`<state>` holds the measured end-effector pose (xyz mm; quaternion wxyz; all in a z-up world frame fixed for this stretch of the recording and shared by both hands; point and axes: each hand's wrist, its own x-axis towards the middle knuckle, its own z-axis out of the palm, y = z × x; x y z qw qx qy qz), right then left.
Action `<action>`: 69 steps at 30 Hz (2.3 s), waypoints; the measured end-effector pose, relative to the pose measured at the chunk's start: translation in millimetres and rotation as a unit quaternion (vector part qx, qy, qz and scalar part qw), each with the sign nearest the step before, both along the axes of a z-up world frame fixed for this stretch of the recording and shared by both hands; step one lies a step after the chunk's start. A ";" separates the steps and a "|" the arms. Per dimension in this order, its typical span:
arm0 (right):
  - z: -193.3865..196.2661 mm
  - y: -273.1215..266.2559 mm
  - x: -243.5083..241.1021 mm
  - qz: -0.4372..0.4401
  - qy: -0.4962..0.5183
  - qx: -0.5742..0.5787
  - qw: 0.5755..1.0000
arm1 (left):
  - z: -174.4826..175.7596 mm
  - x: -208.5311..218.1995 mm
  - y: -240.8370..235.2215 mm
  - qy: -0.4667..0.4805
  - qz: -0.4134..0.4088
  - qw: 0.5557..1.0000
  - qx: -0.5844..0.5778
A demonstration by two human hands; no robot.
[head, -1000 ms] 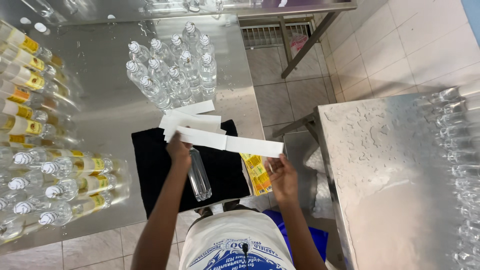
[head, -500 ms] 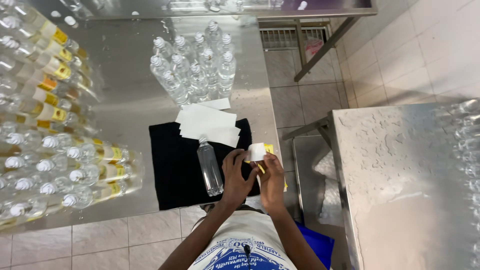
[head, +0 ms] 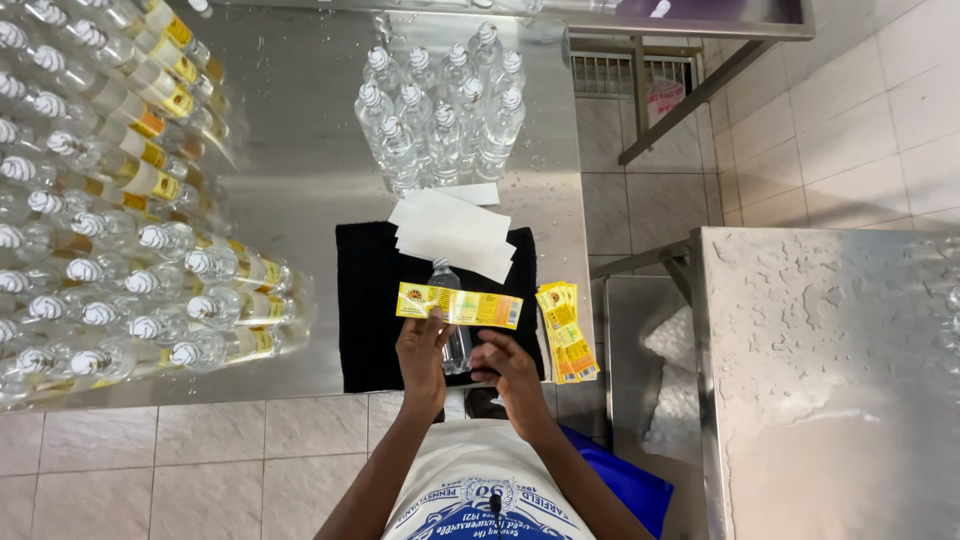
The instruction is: The person repeatedly picks up clear plastic bottles from a stainless steel table, applies yellow labels to them by hand, and places the labeled bottles back on the table. The person also handles white paper sheets and stacks of labels during the process.
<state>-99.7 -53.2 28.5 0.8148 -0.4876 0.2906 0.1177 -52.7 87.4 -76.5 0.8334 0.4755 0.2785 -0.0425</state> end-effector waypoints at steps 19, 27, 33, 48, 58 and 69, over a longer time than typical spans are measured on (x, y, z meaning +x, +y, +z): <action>-91.4 7.1 2.5 -0.039 0.071 -0.113 0.990 | -47.5 -58.7 22.7 0.082 0.025 0.994 0.065; -97.9 9.2 2.2 -0.036 0.066 -0.116 0.990 | -37.8 -61.2 25.3 0.079 0.019 0.996 0.031; -90.7 9.6 2.0 -0.038 0.065 -0.107 0.991 | -39.1 -59.6 24.6 0.081 0.019 0.996 0.025; -85.3 11.7 3.9 -0.043 0.064 -0.109 0.991 | -44.0 -60.8 23.7 0.076 0.027 0.996 0.023; -93.9 19.6 2.7 -0.027 0.061 -0.146 0.987 | -45.8 -50.2 11.9 0.128 -0.004 0.989 0.075; -29.9 37.8 -1.8 0.008 0.030 -0.088 0.996 | 21.0 -54.8 5.9 0.158 -0.068 0.968 0.181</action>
